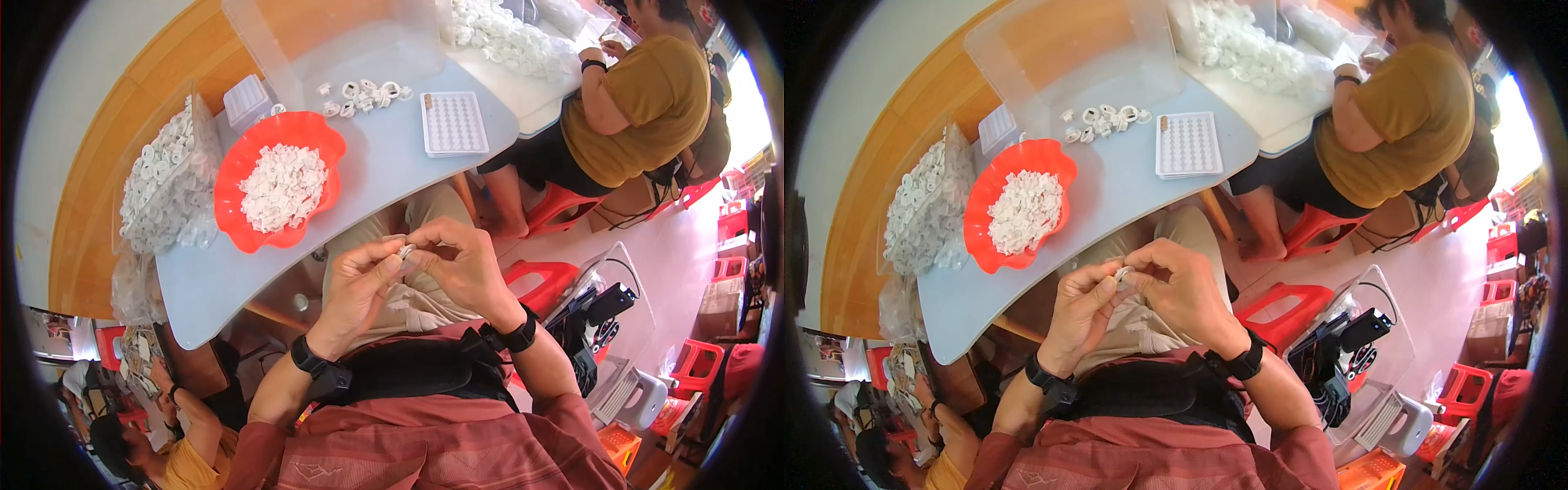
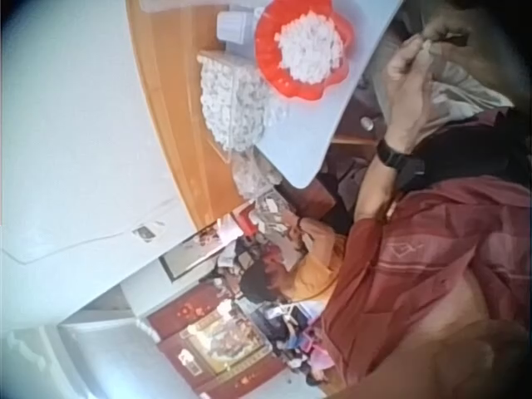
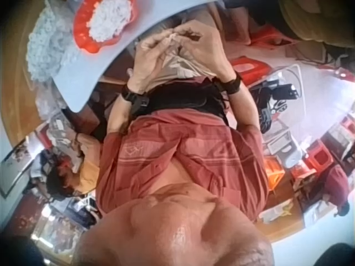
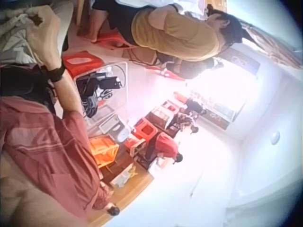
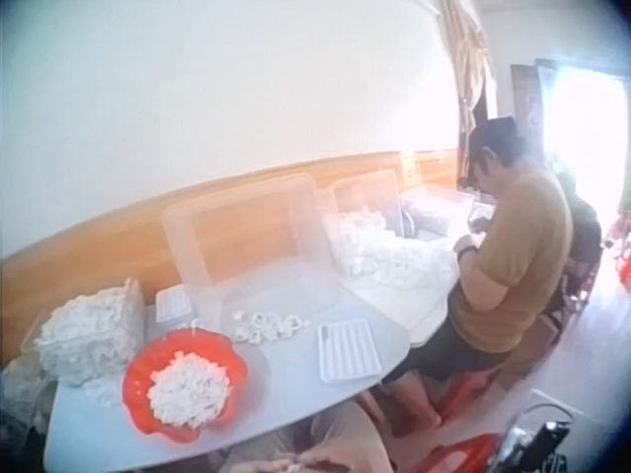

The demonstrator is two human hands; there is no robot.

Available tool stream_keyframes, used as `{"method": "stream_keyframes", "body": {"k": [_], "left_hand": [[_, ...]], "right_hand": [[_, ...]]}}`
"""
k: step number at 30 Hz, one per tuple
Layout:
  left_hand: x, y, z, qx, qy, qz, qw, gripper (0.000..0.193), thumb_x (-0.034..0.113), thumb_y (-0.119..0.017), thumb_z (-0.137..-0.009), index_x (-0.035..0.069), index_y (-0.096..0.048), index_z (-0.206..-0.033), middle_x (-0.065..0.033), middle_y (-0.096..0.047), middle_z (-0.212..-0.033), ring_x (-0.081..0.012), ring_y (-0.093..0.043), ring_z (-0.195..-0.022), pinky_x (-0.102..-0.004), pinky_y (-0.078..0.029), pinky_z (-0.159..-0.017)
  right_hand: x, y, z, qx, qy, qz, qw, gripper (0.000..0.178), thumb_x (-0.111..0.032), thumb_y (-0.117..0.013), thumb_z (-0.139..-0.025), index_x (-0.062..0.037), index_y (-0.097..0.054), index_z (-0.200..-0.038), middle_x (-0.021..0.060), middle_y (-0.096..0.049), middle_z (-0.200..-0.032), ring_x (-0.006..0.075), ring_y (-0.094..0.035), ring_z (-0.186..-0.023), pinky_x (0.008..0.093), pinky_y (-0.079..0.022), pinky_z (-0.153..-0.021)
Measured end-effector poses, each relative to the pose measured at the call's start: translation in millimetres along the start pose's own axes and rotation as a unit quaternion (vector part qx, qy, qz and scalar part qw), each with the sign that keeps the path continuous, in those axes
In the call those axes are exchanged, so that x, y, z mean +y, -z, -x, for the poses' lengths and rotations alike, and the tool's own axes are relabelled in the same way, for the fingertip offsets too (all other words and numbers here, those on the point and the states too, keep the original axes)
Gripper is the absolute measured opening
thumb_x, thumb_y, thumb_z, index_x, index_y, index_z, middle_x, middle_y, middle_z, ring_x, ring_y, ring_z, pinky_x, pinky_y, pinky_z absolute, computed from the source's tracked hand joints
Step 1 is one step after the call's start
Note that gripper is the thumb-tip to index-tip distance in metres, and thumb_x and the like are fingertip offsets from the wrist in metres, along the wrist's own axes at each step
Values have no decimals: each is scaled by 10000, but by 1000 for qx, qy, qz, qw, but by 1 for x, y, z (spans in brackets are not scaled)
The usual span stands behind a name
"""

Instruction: Manually assembling small white plastic shoe components and placing them into a sorting tray.

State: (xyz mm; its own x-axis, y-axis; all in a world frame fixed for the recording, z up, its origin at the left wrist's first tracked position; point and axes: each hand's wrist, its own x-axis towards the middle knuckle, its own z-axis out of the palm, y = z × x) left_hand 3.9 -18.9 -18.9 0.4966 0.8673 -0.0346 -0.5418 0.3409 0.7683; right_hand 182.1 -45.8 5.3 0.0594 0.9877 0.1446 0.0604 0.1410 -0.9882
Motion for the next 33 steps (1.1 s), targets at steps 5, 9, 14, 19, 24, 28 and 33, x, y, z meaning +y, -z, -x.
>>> {"method": "stream_keyframes", "body": {"k": [5,9,14,19,24,28,33], "left_hand": [[-1,4,1,3,6,-9,1000,202,34,-603,-956,22,-678,-1143,-109,-653,-1187,-198,-635,-1094,-391,-528,-995],[-2,5,0,11,2,-17,1000,203,37,-598,-960,22,-675,-1147,-107,-654,-1189,-196,-635,-1095,-394,-525,-999],[1,7,-2,21,15,-2,1000,216,57,-588,-972,35,-664,-1173,-93,-657,-1191,-183,-639,-1089,-376,-532,-993],[1,8,-4,29,15,18,999,218,65,-589,-973,34,-661,-1177,-90,-660,-1191,-177,-642,-1081,-365,-542,-980],[-3,7,-4,41,19,31,998,222,76,-592,-973,29,-658,-1181,-90,-667,-1173,-176,-648,-1068,-354,-551,-966],[-3,6,-5,42,27,34,998,227,86,-596,-974,24,-655,-1184,-90,-670,-1166,-177,-650,-1064,-348,-551,-965],[-2,3,-9,56,30,31,998,242,110,-598,-977,19,-642,-1197,-90,-669,-1168,-180,-645,-1075,-356,-539,-979]], "right_hand": [[-2,-1,-2,-25,-16,-12,999,114,15,-703,-838,30,-648,-937,90,-650,-860,138,-630,-768,279,-512,-682],[4,-2,-4,-28,6,-11,1000,111,16,-697,-843,31,-643,-939,83,-639,-861,132,-622,-758,280,-504,-677],[2,-7,-10,-11,74,101,992,104,-5,-677,-848,19,-626,-936,120,-624,-873,219,-620,-733,324,-491,-657],[9,-9,-16,-2,130,122,984,110,-11,-679,-839,4,-622,-932,137,-623,-880,266,-616,-736,348,-488,-649],[13,-9,-14,-2,120,100,988,117,-6,-679,-833,-2,-613,-930,136,-626,-883,278,-619,-739,350,-489,-642],[13,-8,-13,7,136,130,982,122,-10,-682,-838,1,-621,-943,136,-628,-885,273,-621,-738,344,-494,-643],[15,-12,-15,30,142,106,984,136,-25,-694,-841,3,-651,-966,144,-642,-916,274,-636,-757,340,-507,-650]]}}
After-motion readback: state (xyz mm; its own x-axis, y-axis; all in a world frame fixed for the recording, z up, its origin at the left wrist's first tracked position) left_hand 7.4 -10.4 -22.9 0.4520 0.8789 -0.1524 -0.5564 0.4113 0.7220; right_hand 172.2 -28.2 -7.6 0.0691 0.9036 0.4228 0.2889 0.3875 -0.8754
